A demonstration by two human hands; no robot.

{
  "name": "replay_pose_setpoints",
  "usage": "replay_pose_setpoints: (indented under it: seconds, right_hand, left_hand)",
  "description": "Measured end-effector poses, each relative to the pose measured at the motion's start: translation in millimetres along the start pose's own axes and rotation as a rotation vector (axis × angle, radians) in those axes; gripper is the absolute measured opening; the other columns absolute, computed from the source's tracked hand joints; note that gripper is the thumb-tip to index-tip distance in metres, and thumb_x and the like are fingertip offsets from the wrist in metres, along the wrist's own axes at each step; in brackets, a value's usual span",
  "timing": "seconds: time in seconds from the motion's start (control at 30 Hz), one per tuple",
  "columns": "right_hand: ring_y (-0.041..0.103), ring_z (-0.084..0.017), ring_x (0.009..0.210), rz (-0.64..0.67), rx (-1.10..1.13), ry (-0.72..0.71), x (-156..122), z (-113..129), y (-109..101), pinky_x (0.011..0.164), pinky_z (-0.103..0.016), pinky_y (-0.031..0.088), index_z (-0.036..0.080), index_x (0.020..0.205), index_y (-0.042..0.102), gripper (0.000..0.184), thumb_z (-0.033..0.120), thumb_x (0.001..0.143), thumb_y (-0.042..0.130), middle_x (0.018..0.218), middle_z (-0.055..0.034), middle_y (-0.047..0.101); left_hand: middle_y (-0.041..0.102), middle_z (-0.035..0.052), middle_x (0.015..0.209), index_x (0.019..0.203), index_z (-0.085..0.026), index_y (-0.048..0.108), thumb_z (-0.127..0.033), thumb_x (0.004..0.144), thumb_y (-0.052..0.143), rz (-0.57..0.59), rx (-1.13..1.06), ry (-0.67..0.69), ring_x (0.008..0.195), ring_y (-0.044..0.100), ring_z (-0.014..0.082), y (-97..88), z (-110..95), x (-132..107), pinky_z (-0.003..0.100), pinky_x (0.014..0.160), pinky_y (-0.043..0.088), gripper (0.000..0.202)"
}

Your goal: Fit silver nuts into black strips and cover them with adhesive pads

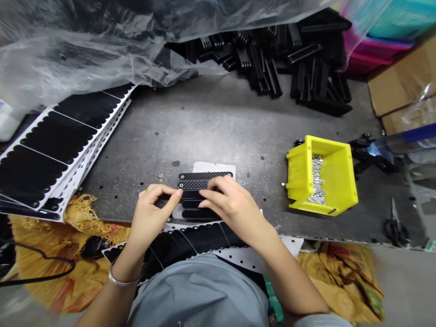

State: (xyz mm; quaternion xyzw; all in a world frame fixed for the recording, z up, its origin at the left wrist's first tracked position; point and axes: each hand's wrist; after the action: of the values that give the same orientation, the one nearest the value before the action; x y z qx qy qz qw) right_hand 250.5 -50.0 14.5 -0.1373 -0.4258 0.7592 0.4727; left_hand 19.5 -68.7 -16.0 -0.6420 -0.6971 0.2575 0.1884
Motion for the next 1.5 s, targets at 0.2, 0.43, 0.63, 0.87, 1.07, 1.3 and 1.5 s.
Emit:
replay_pose_setpoints:
  seconds: [0.2, 0.43, 0.63, 0.87, 1.07, 1.3, 1.5]
  right_hand:
    - [0.069, -0.016, 0.085, -0.13, 0.247, 0.166, -20.5, -27.4, -16.5, 0.075, -0.031, 0.057, 0.023, 0.104, 0.078, 0.014, 0.024, 0.099, 0.066, 0.097, -0.0041, 0.073]
    - [0.064, -0.016, 0.084, -0.187, 0.206, 0.131, -25.2, -32.0, -17.0, 0.074, -0.032, 0.056, 0.025, 0.103, 0.079, 0.015, 0.023, 0.099, 0.065, 0.097, -0.0045, 0.065]
    - [0.068, -0.021, 0.099, -0.109, 0.197, 0.331, -89.5, -22.1, -45.7, 0.09, -0.039, 0.055, 0.03, 0.124, 0.071, 0.03, 0.03, 0.094, 0.074, 0.109, -0.0035, 0.073]
    - [0.062, -0.024, 0.112, -0.242, 0.023, 0.125, -108.4, -0.6, -46.0, 0.096, -0.045, 0.046, 0.036, 0.125, 0.072, 0.033, 0.02, 0.096, 0.07, 0.122, -0.0039, 0.071]
    - [0.057, -0.026, 0.117, -0.221, 0.024, 0.085, -116.2, -5.2, -37.3, 0.097, -0.045, 0.049, 0.035, 0.124, 0.072, 0.033, 0.026, 0.093, 0.075, 0.13, -0.006, 0.062]
    - [0.072, -0.029, 0.099, -0.558, 0.648, 0.181, -124.3, -10.1, -66.1, 0.085, -0.051, 0.061, 0.028, 0.102, 0.066, 0.018, 0.041, 0.092, 0.075, 0.116, -0.0092, 0.058]
    - [0.065, -0.017, 0.095, -0.298, 0.117, 0.081, -26.6, 3.6, -23.4, 0.079, -0.033, 0.059, 0.034, 0.131, 0.066, 0.041, 0.011, 0.098, 0.06, 0.109, -0.0053, 0.059]
  left_hand:
    - [0.072, -0.0006, 0.077, 0.071, -0.025, 0.069, -0.04, 0.087, 0.068, -0.01, -0.022, 0.01, 0.084, 0.065, 0.022, 0.2, 2.5, 1.9, 0.046, 0.101, 0.041, 0.022]
    - [0.073, -0.0007, 0.079, 0.075, -0.025, 0.071, -0.038, 0.091, 0.069, -0.035, 0.058, 0.099, 0.085, 0.066, 0.0219, -3.9, 3.7, 1.3, 0.042, 0.096, 0.043, 0.02]
    - [0.077, 0.0029, 0.102, 0.108, -0.025, 0.071, -0.029, 0.096, 0.069, 0.01, 0.033, 0.502, 0.102, 0.066, 0.0232, 16.8, -42.9, -29.6, 0.041, 0.097, 0.041, 0.013]
    - [0.069, -0.0021, 0.08, 0.09, -0.02, 0.067, -0.023, 0.106, 0.054, 0.487, -0.144, 0.532, 0.076, 0.058, 0.0147, 54.0, -82.5, -41.6, 0.034, 0.081, 0.037, 0.021]
    - [0.06, -0.0021, 0.073, 0.088, -0.019, 0.064, -0.019, 0.107, 0.048, 0.475, -0.118, 0.595, 0.071, 0.052, 0.0142, 54.2, -75.5, -43.9, 0.033, 0.076, 0.035, 0.025]
    - [0.07, 0.0005, 0.081, 0.108, -0.018, 0.069, -0.017, 0.103, 0.058, 0.079, 0.015, 0.619, 0.07, 0.058, 0.0149, 67.9, -64.2, -54.2, 0.036, 0.078, 0.034, 0.012]
    - [0.077, -0.001, 0.097, 0.101, -0.025, 0.072, -0.026, 0.1, 0.065, -0.072, 0.039, 0.419, 0.092, 0.067, 0.0179, 29.7, -40.4, -30.2, 0.038, 0.094, 0.037, 0.007]
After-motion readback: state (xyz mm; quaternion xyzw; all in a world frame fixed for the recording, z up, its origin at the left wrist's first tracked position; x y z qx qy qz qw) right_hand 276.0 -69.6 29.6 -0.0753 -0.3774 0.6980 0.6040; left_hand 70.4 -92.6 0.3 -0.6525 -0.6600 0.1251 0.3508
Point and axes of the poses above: each hand's wrist, its own x-axis towards the middle knuckle, its own y-axis out of the palm, z = x × y
